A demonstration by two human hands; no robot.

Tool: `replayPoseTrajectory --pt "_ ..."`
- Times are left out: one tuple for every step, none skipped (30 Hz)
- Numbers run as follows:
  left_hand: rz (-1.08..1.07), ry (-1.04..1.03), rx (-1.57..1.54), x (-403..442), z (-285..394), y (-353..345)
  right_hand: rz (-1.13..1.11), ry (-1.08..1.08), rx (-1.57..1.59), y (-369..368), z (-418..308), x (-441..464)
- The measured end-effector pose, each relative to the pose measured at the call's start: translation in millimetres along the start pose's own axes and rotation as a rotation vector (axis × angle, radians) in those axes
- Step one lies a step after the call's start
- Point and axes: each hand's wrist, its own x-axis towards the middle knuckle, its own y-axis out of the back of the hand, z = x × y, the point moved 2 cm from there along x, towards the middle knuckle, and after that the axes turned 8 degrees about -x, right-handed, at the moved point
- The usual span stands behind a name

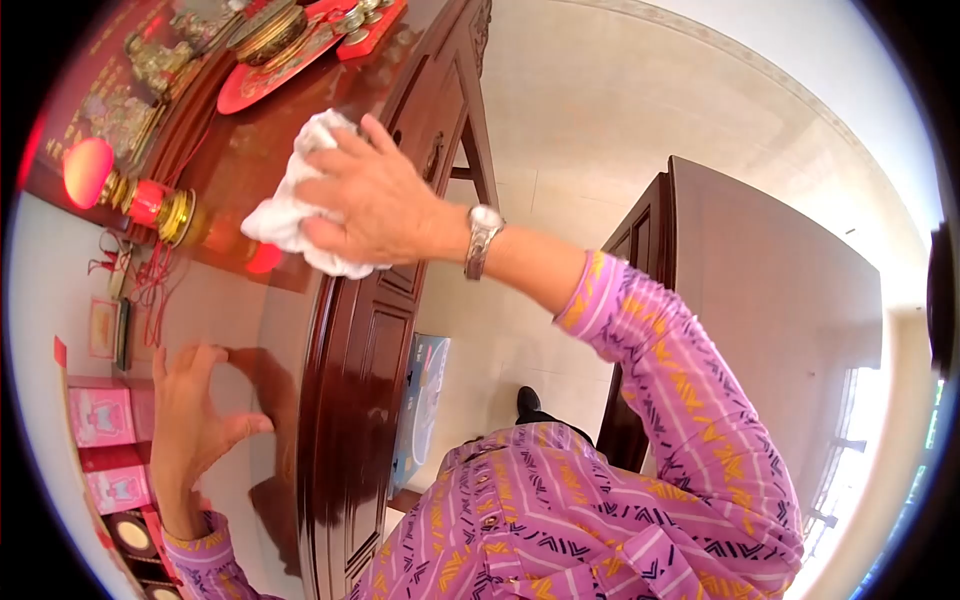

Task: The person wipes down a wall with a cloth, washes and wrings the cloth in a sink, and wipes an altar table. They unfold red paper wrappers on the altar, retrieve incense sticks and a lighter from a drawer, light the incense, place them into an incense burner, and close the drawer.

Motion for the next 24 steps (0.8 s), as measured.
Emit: replayPoseTrajectory --pt "-0.047 0.053 -0.038 0.6 1.8 2.9 0.013 -0.004 0.073 -0.1 2.3 -1.3" --pt "-0.091 0.104 -0.072 0.3 2.5 5.5 0.037 0.008 0.095 -0.6 4.3 -2.2" --pt "-0.089 0.092 -0.063 -2.9 0.8 3.2 0.059 0.023 0.115 -1.2 8.0 -2.9" --pt "-0.035 0.060 -0.038 -10.8 -2.1 1.0 0.063 0.012 0.101 3.5 10.1 -4.1" --pt "0.026 0.036 -0.015 -12.3 -1.7 2.1 0.085 0.024 0.113 5.4 14.8 -2.5" --pt "-0.018 0.095 -0.056 -15.3 -0.5 4.6 0.103 0.043 0.125 6.9 18.3 -0.9" --pt "-0.010 0.091 -0.056 -18.4 -2.8 4.5 0.105 0.048 0.118 3.5 22.2 -0.4" --pt "0.023 0.078 -0.062 -22.2 -4.9 3.4 0.177 0.046 0.125 2.8 27.3 0.7" --pt "0.057 0.068 -0.069 -25.2 -6.2 3.2 0.247 0.047 0.135 2.3 32.9 1.8" --pt "0.065 0.071 -0.071 -27.3 -5.7 4.3 0.227 0.043 0.116 1.0 40.4 0.7" --pt "0.057 0.084 -0.076 -27.6 -2.7 5.4 0.225 0.051 0.120 0.0 47.8 0.8" --pt "0.051 0.096 -0.077 -25.2 -0.2 4.8 0.246 0.040 0.121 -3.7 56.8 -0.4" --pt "0.057 0.102 -0.074 -20.8 -1.0 3.8 0.267 0.028 0.122 -10.2 66.2 -1.1" --pt "0.069 0.082 -0.069 -19.5 1.7 5.3 0.276 -0.004 0.078 -9.3 73.9 -1.5" --pt "0.084 0.062 -0.061 -18.0 3.3 7.3 0.313 -0.060 0.048 -10.8 82.4 -4.0" --pt "0.090 0.066 -0.063 -15.5 0.7 11.4 0.340 -0.098 0.031 -14.9 92.4 -5.4" --pt "0.005 0.121 -0.114 -11.1 -5.6 15.8 0.369 -0.138 0.013 -16.2 101.5 -3.7" --pt "-0.088 0.164 -0.178 -5.7 -8.8 26.2 0.371 -0.167 -0.011 -9.1 109.0 1.9" --pt "-0.084 0.161 -0.176 3.9 -9.0 31.7 0.386 -0.200 -0.030 -12.4 119.9 3.6" --pt "-0.160 0.267 -0.203 17.2 -7.7 35.9 0.413 -0.242 -0.012 -13.6 131.2 6.3" --pt "-0.238 0.368 -0.234 27.9 -7.6 37.2 0.438 -0.283 0.002 -13.5 142.6 9.4" --pt "-0.232 0.361 -0.240 36.8 -7.9 37.8 0.458 -0.331 0.001 -18.0 157.2 10.9" --pt "-0.183 0.323 -0.215 46.4 -8.2 39.1 0.488 -0.381 0.053 -19.2 170.0 14.8" --pt "-0.137 0.290 -0.190 55.3 -7.9 41.1 0.513 -0.417 0.092 -21.2 183.1 19.8"
